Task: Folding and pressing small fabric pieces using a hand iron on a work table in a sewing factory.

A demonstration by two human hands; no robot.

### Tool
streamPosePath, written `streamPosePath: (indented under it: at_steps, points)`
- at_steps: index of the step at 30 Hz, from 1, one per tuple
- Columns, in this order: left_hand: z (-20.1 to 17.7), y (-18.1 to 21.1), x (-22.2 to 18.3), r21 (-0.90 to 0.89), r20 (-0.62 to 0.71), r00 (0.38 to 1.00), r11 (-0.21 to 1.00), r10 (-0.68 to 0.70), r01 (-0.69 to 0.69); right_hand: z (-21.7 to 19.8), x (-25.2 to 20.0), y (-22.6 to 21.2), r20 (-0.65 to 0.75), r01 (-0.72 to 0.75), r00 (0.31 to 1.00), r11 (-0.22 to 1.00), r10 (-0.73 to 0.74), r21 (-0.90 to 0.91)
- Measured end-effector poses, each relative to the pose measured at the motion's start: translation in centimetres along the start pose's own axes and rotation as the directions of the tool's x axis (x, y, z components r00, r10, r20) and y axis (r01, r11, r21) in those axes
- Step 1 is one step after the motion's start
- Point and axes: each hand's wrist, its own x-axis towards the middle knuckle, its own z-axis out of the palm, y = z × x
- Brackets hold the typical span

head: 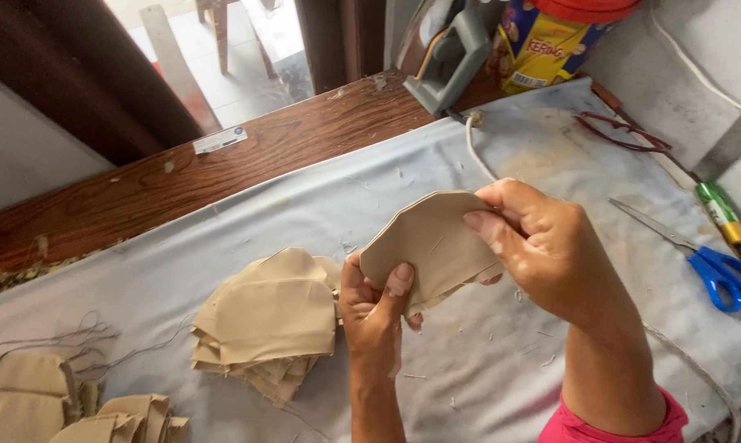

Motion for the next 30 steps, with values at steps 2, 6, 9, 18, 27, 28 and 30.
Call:
streamPosePath:
  at_steps: [2,6,9,18,27,28,30]
  points:
    - [-0.3,-0.3,0.2,-0.008,-0.025,0.999,0.999,0.038,-0.039,-0.2,-0.2,0.2,0.013,-0.023,1.0,0.997,0.023,0.071]
    - [-1.3,-1.0,1.2,-0.242,-0.281,0.96,0.968,-0.007,-0.064,-0.3,-1.1,0.1,0.087,-0.116,0.99,0.993,0.115,0.006]
    - [-0.6,-0.9,1.1,-0.096,-0.25,0.968,0.995,-0.018,-0.007,0.8,-1.9,-1.1,-0.11,-0.1,0.982,0.918,0.153,0.383]
    - [-1.4,-10.2,1.1,0.921,0.234,0.963,-0.347,0.135,-0.175,10.4,-1.1,0.5,0.359,-0.179,0.93,0.949,0.077,0.259]
    - [-2.1,-10.2,1.6,0.922,0.187,0.982,0.351,-0.04,-0.161,14.7,3.2,2.0,0.465,0.329,0.848,0.94,-0.253,-0.087]
    - [-2.2,-10.6,1.5,0.925,0.177,0.983,0.346,-0.038,-0.153,15.7,4.5,1.7,0.535,0.384,0.81,0.906,-0.239,-0.177]
    - [-2.3,-11.4,1.5,0.93,0.161,0.987,0.338,-0.027,-0.143,16.7,5.9,0.3,0.607,0.294,0.787,0.933,-0.113,-0.208]
